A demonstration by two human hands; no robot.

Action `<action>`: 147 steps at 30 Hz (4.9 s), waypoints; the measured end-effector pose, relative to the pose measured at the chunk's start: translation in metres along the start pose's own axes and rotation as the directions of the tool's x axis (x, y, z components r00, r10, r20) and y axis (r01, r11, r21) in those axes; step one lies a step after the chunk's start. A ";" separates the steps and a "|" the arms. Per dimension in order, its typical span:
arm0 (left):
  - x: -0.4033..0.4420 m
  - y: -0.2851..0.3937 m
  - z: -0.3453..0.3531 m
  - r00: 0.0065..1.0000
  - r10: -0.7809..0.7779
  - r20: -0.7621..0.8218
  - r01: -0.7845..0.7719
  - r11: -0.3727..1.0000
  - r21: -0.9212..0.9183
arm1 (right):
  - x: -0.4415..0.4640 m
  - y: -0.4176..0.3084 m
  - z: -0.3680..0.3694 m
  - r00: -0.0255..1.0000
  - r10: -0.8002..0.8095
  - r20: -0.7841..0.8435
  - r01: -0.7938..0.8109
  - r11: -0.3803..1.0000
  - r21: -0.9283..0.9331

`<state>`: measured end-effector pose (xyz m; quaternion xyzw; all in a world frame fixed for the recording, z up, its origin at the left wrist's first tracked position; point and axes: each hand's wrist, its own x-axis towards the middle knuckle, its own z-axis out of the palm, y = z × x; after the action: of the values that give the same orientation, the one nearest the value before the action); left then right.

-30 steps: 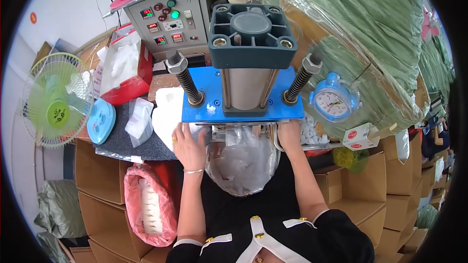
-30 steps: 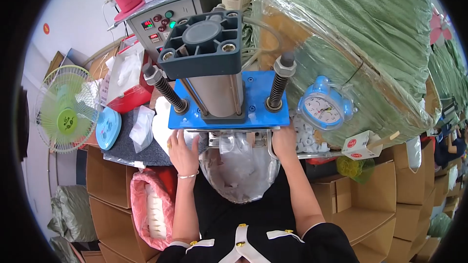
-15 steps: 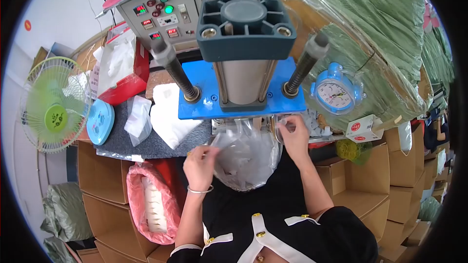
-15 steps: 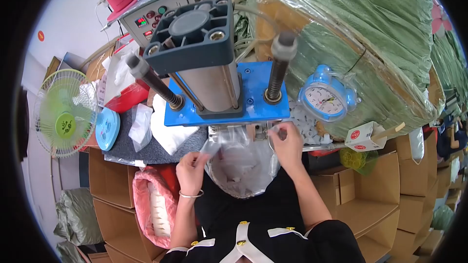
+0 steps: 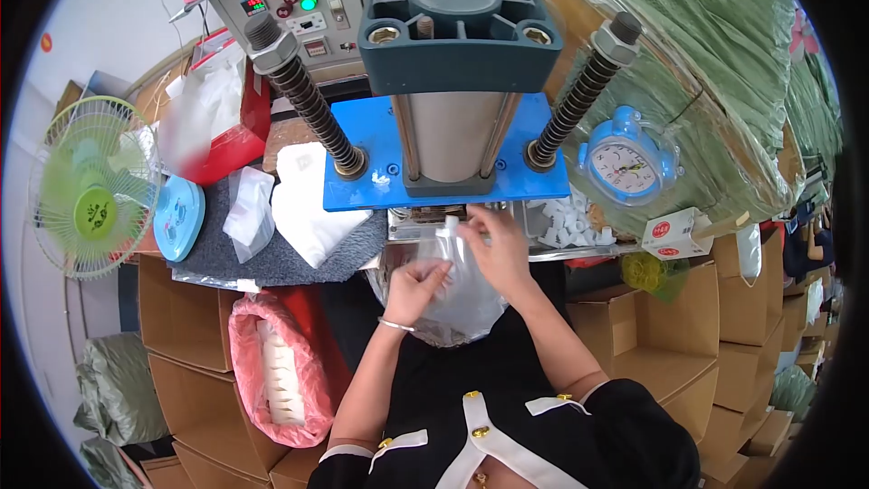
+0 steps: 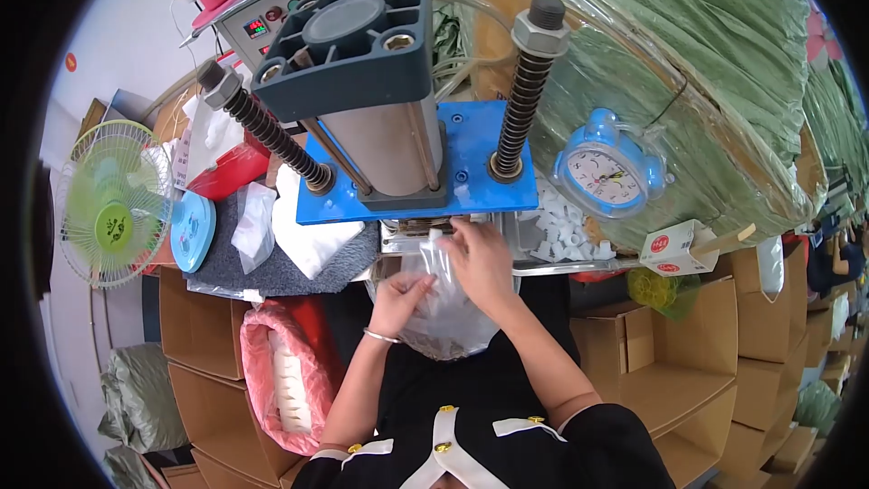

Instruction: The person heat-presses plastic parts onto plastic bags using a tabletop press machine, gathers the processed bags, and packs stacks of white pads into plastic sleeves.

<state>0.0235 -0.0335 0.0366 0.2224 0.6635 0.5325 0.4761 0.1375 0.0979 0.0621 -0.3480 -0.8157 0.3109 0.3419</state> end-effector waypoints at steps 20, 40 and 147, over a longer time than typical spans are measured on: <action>-0.010 -0.031 -0.067 0.729 0.673 -0.122 -0.135 0.316 0.939 | 0.015 0.059 -0.043 0.976 0.194 -0.099 -0.198 0.980 -0.029; 0.010 0.005 -0.001 0.997 0.080 -0.016 -0.081 0.995 -0.055 | -0.001 0.008 -0.006 0.999 0.025 -0.048 -0.023 0.999 0.039; 0.038 0.000 0.005 0.968 0.134 -0.212 -0.150 0.987 -0.060 | 0.020 0.059 -0.046 1.000 0.025 0.001 -0.016 0.679 -0.734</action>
<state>0.0109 -0.0010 0.0221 0.1943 0.6712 0.6103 0.3732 0.1839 0.1595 0.0512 -0.4631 -0.8699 -0.0358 0.1661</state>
